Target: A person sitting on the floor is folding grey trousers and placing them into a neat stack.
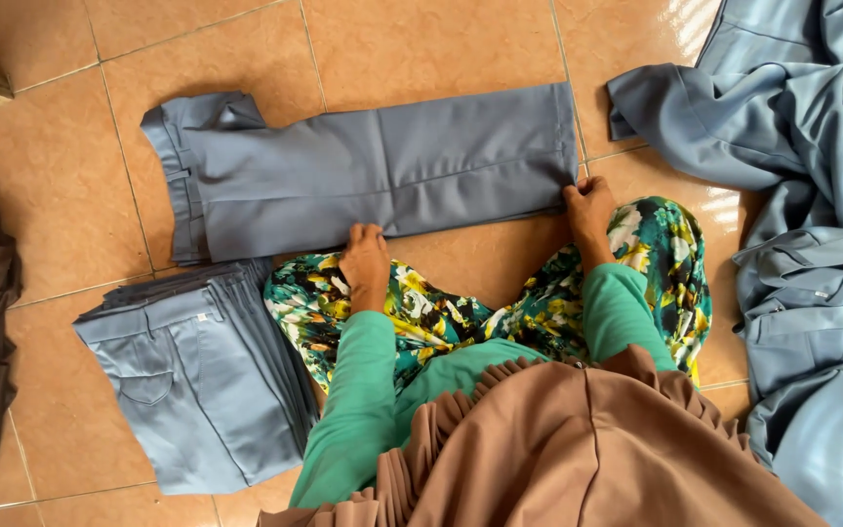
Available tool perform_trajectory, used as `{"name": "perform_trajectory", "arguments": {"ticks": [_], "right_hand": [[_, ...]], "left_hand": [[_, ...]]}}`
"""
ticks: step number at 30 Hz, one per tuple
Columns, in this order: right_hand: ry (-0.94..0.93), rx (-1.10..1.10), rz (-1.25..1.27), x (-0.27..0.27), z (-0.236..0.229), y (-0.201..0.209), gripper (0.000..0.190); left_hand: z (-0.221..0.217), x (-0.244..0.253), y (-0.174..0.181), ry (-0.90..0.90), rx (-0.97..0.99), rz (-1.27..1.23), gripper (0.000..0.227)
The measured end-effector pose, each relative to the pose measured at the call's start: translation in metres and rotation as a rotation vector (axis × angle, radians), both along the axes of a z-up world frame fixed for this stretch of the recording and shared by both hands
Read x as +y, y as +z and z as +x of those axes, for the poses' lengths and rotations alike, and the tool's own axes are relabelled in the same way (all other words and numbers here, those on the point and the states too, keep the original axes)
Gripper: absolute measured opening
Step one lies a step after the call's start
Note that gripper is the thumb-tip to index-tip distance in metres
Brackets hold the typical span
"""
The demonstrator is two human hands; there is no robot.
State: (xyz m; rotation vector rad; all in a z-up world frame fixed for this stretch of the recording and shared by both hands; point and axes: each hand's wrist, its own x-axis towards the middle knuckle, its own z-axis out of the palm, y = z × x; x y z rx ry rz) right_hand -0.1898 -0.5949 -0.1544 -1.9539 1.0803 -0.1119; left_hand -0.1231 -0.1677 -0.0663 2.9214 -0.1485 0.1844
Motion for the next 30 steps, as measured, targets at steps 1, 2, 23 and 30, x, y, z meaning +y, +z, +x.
{"name": "perform_trajectory", "arguments": {"ticks": [1, 2, 23, 30], "right_hand": [[-0.021, -0.009, -0.002, -0.001, 0.0, 0.005, 0.024], [-0.042, -0.018, -0.005, -0.003, 0.001, 0.01, 0.025], [0.126, 0.36, -0.205, 0.032, 0.055, 0.093, 0.071], [0.183, 0.073, -0.003, 0.014, 0.057, 0.057, 0.047]], "left_hand": [[-0.001, 0.0, -0.014, -0.029, 0.138, 0.079, 0.007], [-0.002, 0.0, -0.028, -0.058, 0.275, 0.159, 0.008], [0.002, -0.006, -0.013, -0.12, 0.447, 0.214, 0.049], [0.001, -0.012, -0.002, -0.074, 0.477, 0.222, 0.054]]}}
